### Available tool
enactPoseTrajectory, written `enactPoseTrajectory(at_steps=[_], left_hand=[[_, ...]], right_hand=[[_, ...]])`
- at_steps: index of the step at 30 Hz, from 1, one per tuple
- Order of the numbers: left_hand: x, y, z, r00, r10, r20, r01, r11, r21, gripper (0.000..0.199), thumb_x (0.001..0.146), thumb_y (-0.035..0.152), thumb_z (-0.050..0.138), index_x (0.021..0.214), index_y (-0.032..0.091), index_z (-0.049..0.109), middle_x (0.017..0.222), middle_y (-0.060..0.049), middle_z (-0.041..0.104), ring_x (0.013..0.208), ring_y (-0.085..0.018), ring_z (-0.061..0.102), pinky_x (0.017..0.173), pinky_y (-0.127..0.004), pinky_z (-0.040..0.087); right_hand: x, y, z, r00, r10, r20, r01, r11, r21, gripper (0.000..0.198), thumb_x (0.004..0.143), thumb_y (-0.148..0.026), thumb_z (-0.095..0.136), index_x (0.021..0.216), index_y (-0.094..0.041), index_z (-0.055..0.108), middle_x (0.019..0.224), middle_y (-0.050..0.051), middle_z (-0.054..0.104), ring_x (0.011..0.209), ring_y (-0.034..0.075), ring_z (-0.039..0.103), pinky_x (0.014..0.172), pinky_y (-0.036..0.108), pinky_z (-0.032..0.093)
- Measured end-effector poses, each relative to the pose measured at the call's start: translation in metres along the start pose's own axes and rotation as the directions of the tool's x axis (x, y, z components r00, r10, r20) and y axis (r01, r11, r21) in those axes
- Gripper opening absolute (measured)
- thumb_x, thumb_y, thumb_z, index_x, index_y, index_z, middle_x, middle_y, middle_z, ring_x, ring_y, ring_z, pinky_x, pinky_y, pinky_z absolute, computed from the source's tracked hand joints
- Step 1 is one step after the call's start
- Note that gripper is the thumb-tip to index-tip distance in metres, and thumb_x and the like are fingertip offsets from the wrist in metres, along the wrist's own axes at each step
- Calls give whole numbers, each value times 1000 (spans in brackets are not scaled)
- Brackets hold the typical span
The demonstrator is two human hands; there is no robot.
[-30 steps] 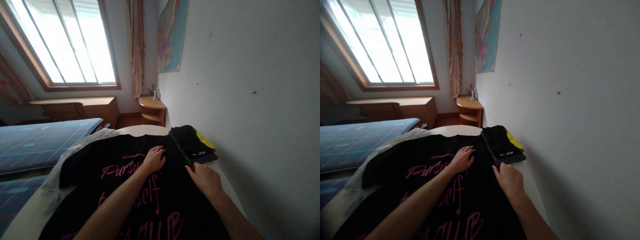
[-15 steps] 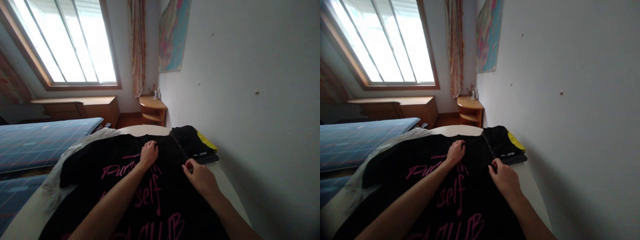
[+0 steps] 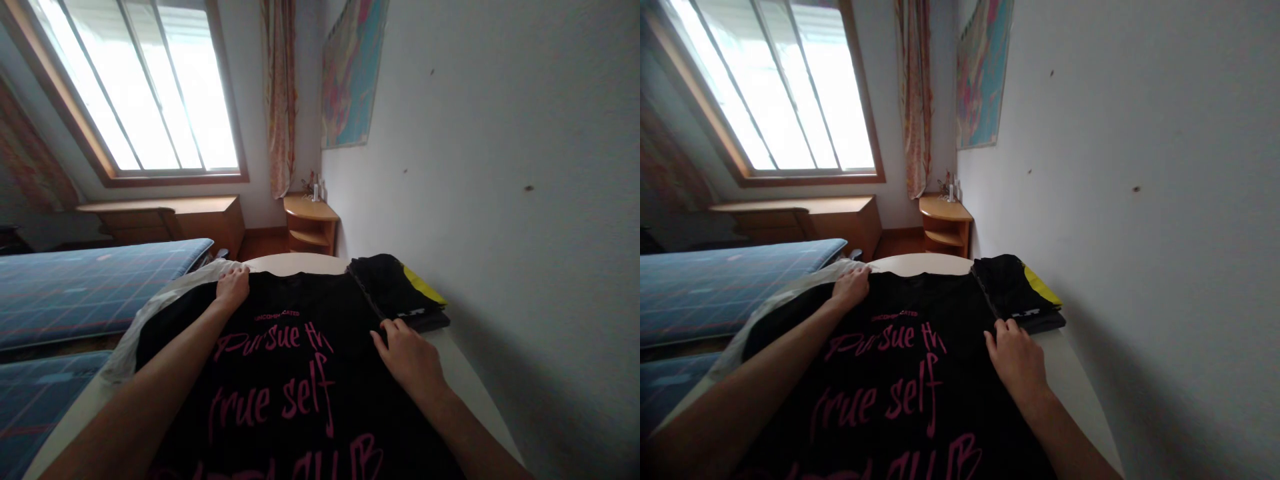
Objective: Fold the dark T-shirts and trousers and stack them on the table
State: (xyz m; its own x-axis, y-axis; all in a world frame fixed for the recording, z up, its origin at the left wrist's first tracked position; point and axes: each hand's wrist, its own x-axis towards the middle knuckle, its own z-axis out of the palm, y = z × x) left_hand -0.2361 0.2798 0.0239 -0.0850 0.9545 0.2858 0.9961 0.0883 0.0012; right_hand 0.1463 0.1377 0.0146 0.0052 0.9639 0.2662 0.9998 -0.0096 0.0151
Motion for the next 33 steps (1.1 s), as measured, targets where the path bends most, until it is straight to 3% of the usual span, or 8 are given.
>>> enactPoseTrajectory(at_steps=[7,10,13,15,20,24,26,33], left_hand=[[5,-17,-3,997,-48,-53,49,999,21,27,93,20,41,111,16,60,116,-14,67,112,-32,58,93,-42,42],[5,-15,-3,995,-79,-63,80,997,20,29,95,19,36,112,12,59,115,-18,66,111,-34,57,91,-43,42],[2,-6,-2,997,-34,-65,35,999,16,29,94,17,36,110,11,60,122,-21,61,119,-35,52,96,-45,39],[-3,5,0,998,39,-54,-39,999,1,28,94,18,37,109,14,60,124,-18,59,121,-33,50,99,-43,38],[-25,43,9,963,261,70,-255,963,-86,19,91,29,52,103,20,64,107,-9,65,102,-27,60,91,-37,44],[-43,75,5,954,297,38,-289,946,-147,28,91,16,46,114,15,61,120,-17,61,117,-31,54,100,-44,39],[-52,93,-2,943,332,23,-321,925,-206,32,92,13,43,120,17,59,124,-15,60,120,-29,53,102,-42,39],[-79,165,-16,913,404,59,-332,819,-468,35,99,36,44,130,22,53,112,-5,71,108,-22,65,91,-30,47]], right_hand=[[-8,5,-8,992,102,71,-100,994,-32,36,100,-49,42,93,-22,63,95,10,73,78,27,73,58,31,44],[-9,6,-3,984,114,140,-105,992,-68,32,100,-45,43,94,-20,62,87,12,74,80,29,74,58,31,45],[-9,7,1,979,108,173,-97,993,-74,27,100,-39,45,96,-18,62,84,12,75,79,30,74,59,32,46],[-8,8,1,980,109,165,-101,993,-57,25,100,-37,46,97,-18,62,85,12,75,79,31,74,59,32,46],[-5,10,1,987,92,135,-111,985,136,16,96,-33,51,101,-22,61,88,8,75,83,29,73,64,33,48],[-4,12,6,998,18,61,-42,912,407,19,90,-27,56,107,-24,61,100,6,74,95,24,71,77,31,50],[-3,13,8,999,0,32,-15,869,494,21,88,-28,57,107,-24,62,102,6,73,97,23,70,82,32,50],[-6,8,-1,990,-138,-21,118,748,654,27,83,-24,56,108,-21,63,110,6,71,101,21,67,91,33,48]])
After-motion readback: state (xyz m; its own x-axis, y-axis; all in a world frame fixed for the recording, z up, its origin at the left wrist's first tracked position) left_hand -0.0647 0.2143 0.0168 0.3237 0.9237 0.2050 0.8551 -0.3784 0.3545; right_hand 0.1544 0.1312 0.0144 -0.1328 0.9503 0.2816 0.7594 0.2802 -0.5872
